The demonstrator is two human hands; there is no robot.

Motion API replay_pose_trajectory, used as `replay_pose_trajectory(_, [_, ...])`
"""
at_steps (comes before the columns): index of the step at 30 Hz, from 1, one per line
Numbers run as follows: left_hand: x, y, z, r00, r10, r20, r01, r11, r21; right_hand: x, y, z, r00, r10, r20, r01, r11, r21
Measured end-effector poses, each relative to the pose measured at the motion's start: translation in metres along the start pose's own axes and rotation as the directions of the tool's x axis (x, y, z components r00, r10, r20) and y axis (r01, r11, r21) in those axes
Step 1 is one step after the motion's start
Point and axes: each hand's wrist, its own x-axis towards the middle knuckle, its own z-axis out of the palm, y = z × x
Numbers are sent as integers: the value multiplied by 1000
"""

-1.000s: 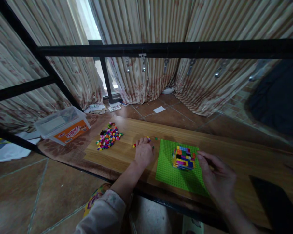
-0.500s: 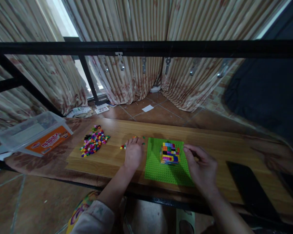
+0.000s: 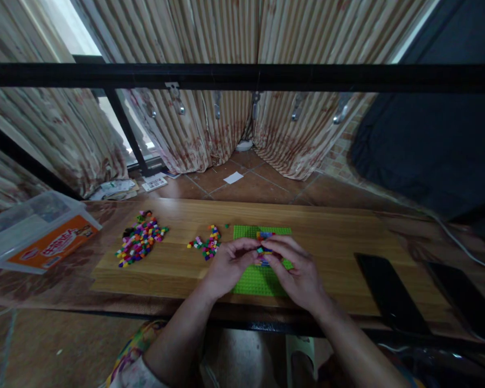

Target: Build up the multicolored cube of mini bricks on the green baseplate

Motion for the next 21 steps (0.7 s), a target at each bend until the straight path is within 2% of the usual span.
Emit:
replay_pose_trajectory(3, [1, 2, 1, 1000, 25, 18, -26, 999, 47, -2, 1, 1, 996, -47, 76, 47, 999, -4])
replay_pose_trajectory(7, [0, 6, 0, 1000, -21, 23, 19, 997, 75, -4, 0, 0, 992, -74, 100, 77, 997, -22])
replay_pose_trajectory(15, [-4, 8, 5, 973, -206, 106, 218, 970, -112, -8, -11, -11, 972, -62, 225, 69, 997, -26])
replay_pose_trajectory(17, [-4, 11, 2, 968, -236, 87, 246, 960, -132, -8, -6, -21, 984, -19, 178, 27, 999, -47])
replay_pose_trajectory(18, [-4, 12, -1, 968, -242, 66, 249, 959, -134, -7, -1, -28, 993, 21, 119, -14, 998, -61])
replay_pose_trajectory(19, [-5, 14, -6, 970, -239, 41, 243, 961, -132, -6, 3, -35, 997, 69, 31, -67, 995, -69])
replay_pose_trajectory(21, [-5, 16, -15, 976, -215, -13, 212, 971, -113, -5, 14, -49, 972, 180, -151, -187, 982, -35])
